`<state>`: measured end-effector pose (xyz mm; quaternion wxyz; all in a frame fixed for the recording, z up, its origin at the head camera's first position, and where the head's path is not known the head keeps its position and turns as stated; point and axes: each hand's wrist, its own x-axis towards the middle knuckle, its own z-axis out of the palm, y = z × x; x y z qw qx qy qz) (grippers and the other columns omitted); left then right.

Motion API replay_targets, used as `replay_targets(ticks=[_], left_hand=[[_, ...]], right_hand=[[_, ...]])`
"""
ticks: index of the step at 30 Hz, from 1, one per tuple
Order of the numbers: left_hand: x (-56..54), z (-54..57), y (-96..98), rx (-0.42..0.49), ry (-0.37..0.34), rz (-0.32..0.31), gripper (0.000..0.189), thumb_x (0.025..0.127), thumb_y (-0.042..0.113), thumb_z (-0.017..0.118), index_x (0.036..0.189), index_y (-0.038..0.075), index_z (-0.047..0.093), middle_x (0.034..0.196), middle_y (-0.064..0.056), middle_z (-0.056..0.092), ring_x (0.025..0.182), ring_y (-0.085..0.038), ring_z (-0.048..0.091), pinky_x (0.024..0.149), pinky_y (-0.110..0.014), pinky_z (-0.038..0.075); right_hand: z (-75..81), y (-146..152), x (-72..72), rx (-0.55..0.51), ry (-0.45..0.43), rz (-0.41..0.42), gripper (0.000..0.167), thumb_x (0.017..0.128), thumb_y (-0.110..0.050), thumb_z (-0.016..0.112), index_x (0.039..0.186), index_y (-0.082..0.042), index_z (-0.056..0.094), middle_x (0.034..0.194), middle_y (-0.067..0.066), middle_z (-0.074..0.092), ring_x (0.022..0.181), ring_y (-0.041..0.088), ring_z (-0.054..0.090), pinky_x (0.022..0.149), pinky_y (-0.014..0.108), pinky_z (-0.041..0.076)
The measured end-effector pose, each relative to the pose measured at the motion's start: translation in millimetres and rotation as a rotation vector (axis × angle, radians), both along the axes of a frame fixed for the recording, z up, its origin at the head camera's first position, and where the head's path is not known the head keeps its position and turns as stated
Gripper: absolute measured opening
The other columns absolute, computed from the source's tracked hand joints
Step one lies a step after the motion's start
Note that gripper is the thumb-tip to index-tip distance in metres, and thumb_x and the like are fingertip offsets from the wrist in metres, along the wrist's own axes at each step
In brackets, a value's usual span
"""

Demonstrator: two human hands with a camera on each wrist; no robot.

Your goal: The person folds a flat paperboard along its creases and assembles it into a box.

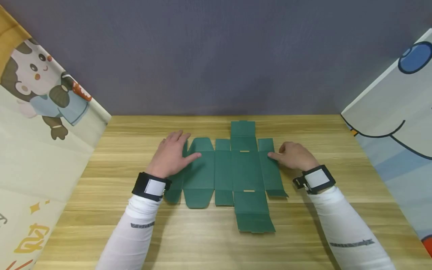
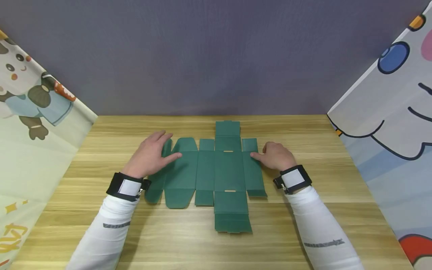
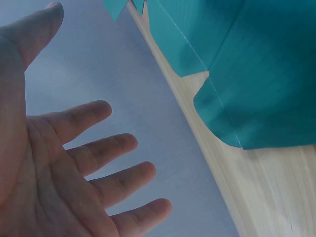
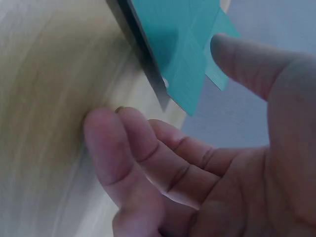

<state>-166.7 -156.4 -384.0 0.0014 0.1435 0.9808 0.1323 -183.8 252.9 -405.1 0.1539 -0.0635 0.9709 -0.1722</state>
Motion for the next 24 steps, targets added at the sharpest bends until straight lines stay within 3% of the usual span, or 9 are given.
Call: replay_targets(ticks=[3, 6, 11, 14, 19, 24], left_hand=[[0.3, -1.1, 1.7, 0.001, 0.003, -0.003, 0.089, 0.083, 0.073, 0.053, 0.147, 0.012, 0.039, 0.154, -0.019, 0.032, 0.143, -0.039, 0.026, 0.111, -0.063, 0.027], [1.0, -1.4, 2.9, 0.007, 0.004, -0.005, 0.09, 0.083, 0.073, 0.053, 0.147, 0.011, 0.039, 0.154, -0.019, 0.032, 0.143, -0.039, 0.026, 0.111, -0.062, 0.027], [2.1, -2.7, 2.5, 0.021, 0.019, -0.007, 0.089, 0.083, 0.072, 0.054, 0.147, 0.012, 0.039, 0.153, -0.019, 0.033, 0.143, -0.04, 0.027, 0.111, -0.062, 0.027], [2.7, -3.9, 1.0, 0.023, 0.031, -0.013, 0.088, 0.083, 0.071, 0.054, 0.147, 0.012, 0.039, 0.153, -0.019, 0.033, 0.142, -0.04, 0.027, 0.111, -0.062, 0.028], [3.8, -4.8, -2.2, 0.027, 0.048, -0.016, 0.086, 0.084, 0.07, 0.055, 0.146, 0.011, 0.04, 0.153, -0.02, 0.034, 0.142, -0.041, 0.028, 0.11, -0.062, 0.028], [4.5, -2.4, -4.6, 0.032, 0.057, -0.013, 0.086, 0.084, 0.07, 0.055, 0.146, 0.011, 0.041, 0.153, -0.02, 0.034, 0.142, -0.04, 0.028, 0.11, -0.062, 0.028]], right_hand=[[-3.9, -3, -3.2, -0.027, -0.023, -0.012, 0.079, 0.089, -0.064, 0.053, 0.12, 0.009, 0.056, 0.115, 0.029, 0.062, 0.097, 0.038, 0.063, 0.076, 0.048, 0.053], [-4.8, -8, -5.3, -0.078, -0.072, -0.033, 0.084, 0.086, -0.063, 0.059, 0.125, 0.011, 0.052, 0.118, 0.031, 0.06, 0.087, 0.031, 0.068, 0.078, 0.048, 0.053], [-5.7, -14, -6.5, -0.128, -0.148, -0.066, 0.088, 0.08, -0.053, 0.072, 0.131, 0.012, 0.042, 0.101, 0.024, 0.065, 0.07, 0.019, 0.067, 0.079, 0.042, 0.052], [-6.6, -17, -6.8, -0.152, -0.161, -0.072, 0.086, 0.08, -0.046, 0.075, 0.132, 0.012, 0.04, 0.101, 0.022, 0.064, 0.081, 0.024, 0.066, 0.079, 0.04, 0.052], [-6.7, -21, -8.7, -0.229, -0.145, -0.053, 0.074, 0.084, -0.034, 0.073, 0.133, 0.012, 0.042, 0.126, 0.027, 0.054, 0.111, 0.036, 0.057, 0.089, 0.046, 0.051], [-4.2, -24, -11.9, -0.293, -0.142, -0.002, 0.069, 0.089, -0.027, 0.068, 0.136, 0.014, 0.04, 0.132, 0.029, 0.049, 0.118, 0.039, 0.051, 0.097, 0.05, 0.046]])
